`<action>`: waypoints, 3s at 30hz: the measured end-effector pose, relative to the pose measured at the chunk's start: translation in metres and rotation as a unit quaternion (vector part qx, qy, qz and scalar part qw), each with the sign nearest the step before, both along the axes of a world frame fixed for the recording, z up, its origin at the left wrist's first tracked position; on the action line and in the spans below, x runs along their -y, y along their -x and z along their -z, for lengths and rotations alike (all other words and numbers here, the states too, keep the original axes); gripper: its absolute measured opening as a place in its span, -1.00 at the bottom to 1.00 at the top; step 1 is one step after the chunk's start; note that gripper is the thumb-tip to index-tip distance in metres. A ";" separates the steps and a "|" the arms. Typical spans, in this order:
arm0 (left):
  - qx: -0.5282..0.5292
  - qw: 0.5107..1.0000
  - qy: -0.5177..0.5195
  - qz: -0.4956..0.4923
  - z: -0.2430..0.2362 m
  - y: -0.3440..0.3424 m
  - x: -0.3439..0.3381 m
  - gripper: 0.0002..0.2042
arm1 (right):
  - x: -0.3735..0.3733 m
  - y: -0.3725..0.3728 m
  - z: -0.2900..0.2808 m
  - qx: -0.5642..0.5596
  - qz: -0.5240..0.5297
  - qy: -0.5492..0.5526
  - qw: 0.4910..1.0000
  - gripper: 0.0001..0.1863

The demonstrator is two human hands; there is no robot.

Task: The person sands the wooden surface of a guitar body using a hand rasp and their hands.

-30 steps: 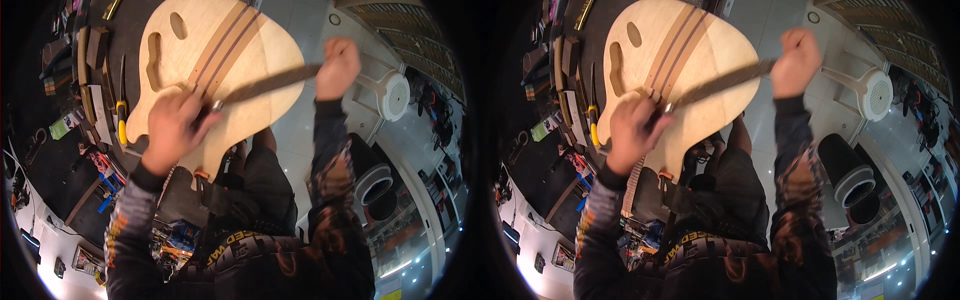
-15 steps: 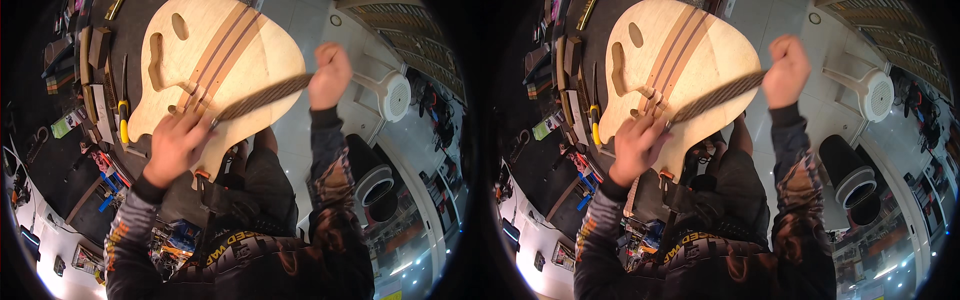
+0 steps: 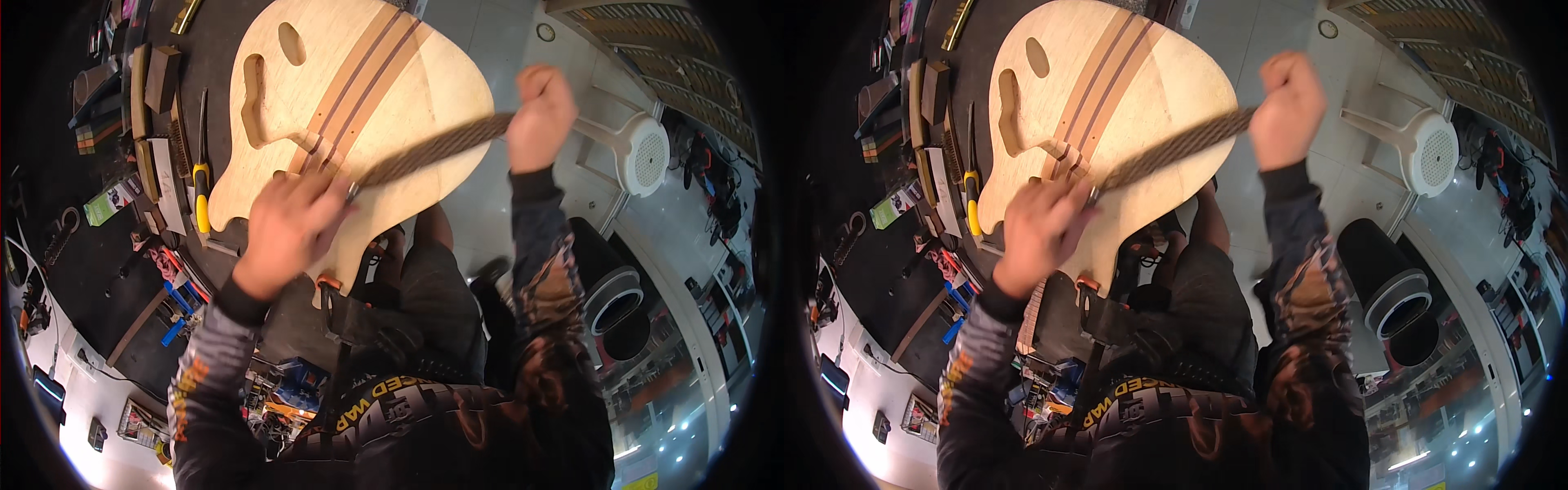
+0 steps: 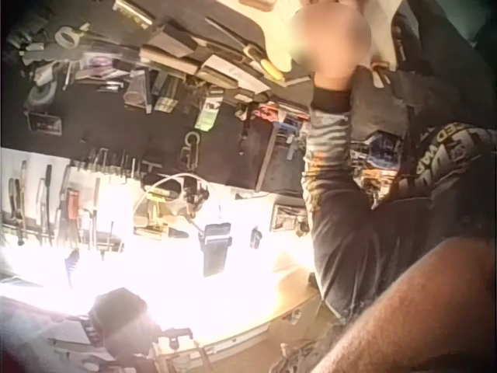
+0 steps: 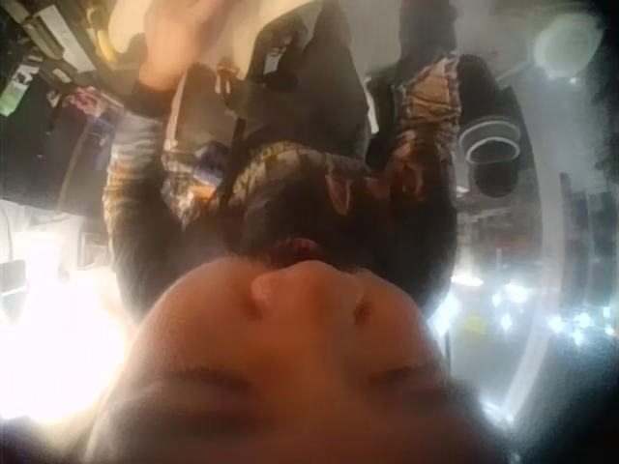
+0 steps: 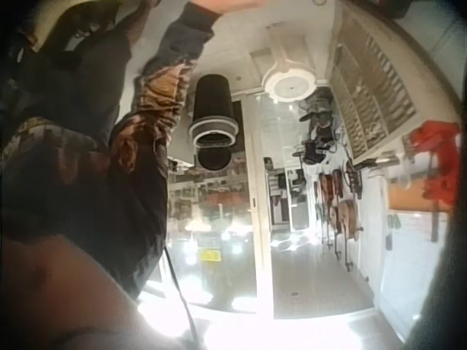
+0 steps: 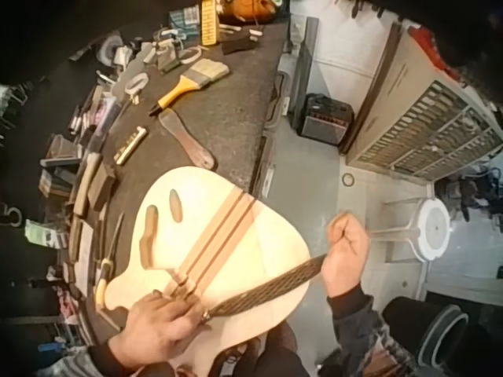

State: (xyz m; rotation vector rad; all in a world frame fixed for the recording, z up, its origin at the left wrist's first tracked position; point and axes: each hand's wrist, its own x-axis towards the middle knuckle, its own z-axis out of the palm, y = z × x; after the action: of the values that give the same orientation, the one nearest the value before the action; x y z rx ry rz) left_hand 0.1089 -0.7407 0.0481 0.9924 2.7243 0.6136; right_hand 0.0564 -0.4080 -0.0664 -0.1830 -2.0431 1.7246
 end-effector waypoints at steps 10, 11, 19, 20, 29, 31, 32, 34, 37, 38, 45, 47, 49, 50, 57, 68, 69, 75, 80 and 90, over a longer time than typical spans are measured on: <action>0.004 1.000 -0.005 0.016 0.000 -0.016 0.012 -0.61 | 0.004 -0.020 -0.006 0.019 0.003 0.011 1.000 -0.82; 0.015 0.999 -0.022 0.023 -0.001 -0.023 0.020 -0.59 | 0.019 -0.034 -0.005 0.010 0.016 0.067 0.998 -0.81; -0.025 1.000 0.007 0.018 0.014 0.046 -0.051 -0.59 | -0.059 0.048 0.013 0.003 0.069 -0.020 0.997 -0.80; -0.033 0.999 0.004 0.016 0.016 0.049 -0.054 -0.60 | -0.061 0.046 0.014 0.005 0.041 -0.012 0.999 -0.81; 0.001 0.999 -0.022 0.039 0.008 -0.012 0.009 -0.53 | 0.005 -0.026 -0.011 0.036 0.040 -0.010 0.999 -0.81; -0.024 0.999 0.002 0.023 0.009 0.021 -0.025 -0.62 | -0.024 0.019 -0.005 0.020 0.062 -0.056 0.996 -0.82; -0.034 0.999 -0.008 0.021 0.011 0.037 -0.043 -0.63 | -0.045 0.039 0.001 0.009 0.055 -0.018 0.998 -0.82; -0.044 0.999 -0.009 0.013 0.011 0.040 -0.046 -0.65 | -0.046 0.043 0.001 0.013 0.039 -0.020 0.999 -0.83; -0.028 1.000 -0.013 0.001 0.014 0.002 -0.019 -0.62 | -0.019 0.010 -0.001 0.016 0.020 -0.093 0.995 -0.85; -0.016 0.999 -0.028 0.005 0.011 -0.017 0.001 -0.62 | -0.006 -0.009 -0.003 0.021 -0.002 -0.031 0.999 -0.84; -0.043 0.999 0.000 -0.024 0.009 0.018 -0.022 -0.65 | -0.023 0.040 0.002 0.040 0.020 -0.090 0.995 -0.86; -0.061 0.998 0.014 -0.017 0.013 0.058 -0.046 -0.67 | -0.047 0.077 0.007 0.013 0.019 -0.090 0.996 -0.87; -0.069 0.997 -0.006 -0.023 0.015 0.062 -0.046 -0.69 | -0.047 0.092 0.004 0.010 0.017 -0.055 0.998 -0.81; -0.060 0.998 -0.004 -0.020 0.016 0.053 -0.045 -0.68 | -0.065 0.081 0.013 0.027 0.004 -0.088 0.996 -0.87; 0.011 1.000 -0.012 -0.005 0.004 -0.019 0.013 -0.55 | 0.009 -0.006 -0.002 0.017 -0.050 -0.050 0.997 -0.84; -0.025 1.000 -0.003 0.005 0.006 -0.006 0.014 -0.58 | 0.005 0.006 -0.006 0.024 -0.063 -0.013 0.998 -0.84; -0.008 1.000 -0.002 0.013 0.000 -0.014 0.024 -0.56 | 0.016 -0.006 -0.005 0.036 -0.054 -0.043 0.997 -0.84; -0.054 0.998 0.016 0.002 0.008 0.065 -0.033 -0.64 | -0.044 0.082 0.007 0.022 0.010 -0.099 0.995 -0.86; -0.030 0.999 0.022 -0.003 0.014 0.031 -0.012 -0.61 | -0.018 0.051 -0.009 0.080 -0.001 -0.118 0.990 -0.85; -0.069 0.997 -0.013 0.020 0.009 0.057 -0.031 -0.56 | -0.047 0.091 0.002 0.031 -0.015 -0.112 0.993 -0.87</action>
State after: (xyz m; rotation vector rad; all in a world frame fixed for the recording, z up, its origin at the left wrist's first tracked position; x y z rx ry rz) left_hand 0.0524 -0.7095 0.0387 1.1323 2.8147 0.5969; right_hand -0.0345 -0.3613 -0.0683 -0.1353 -2.2773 1.5083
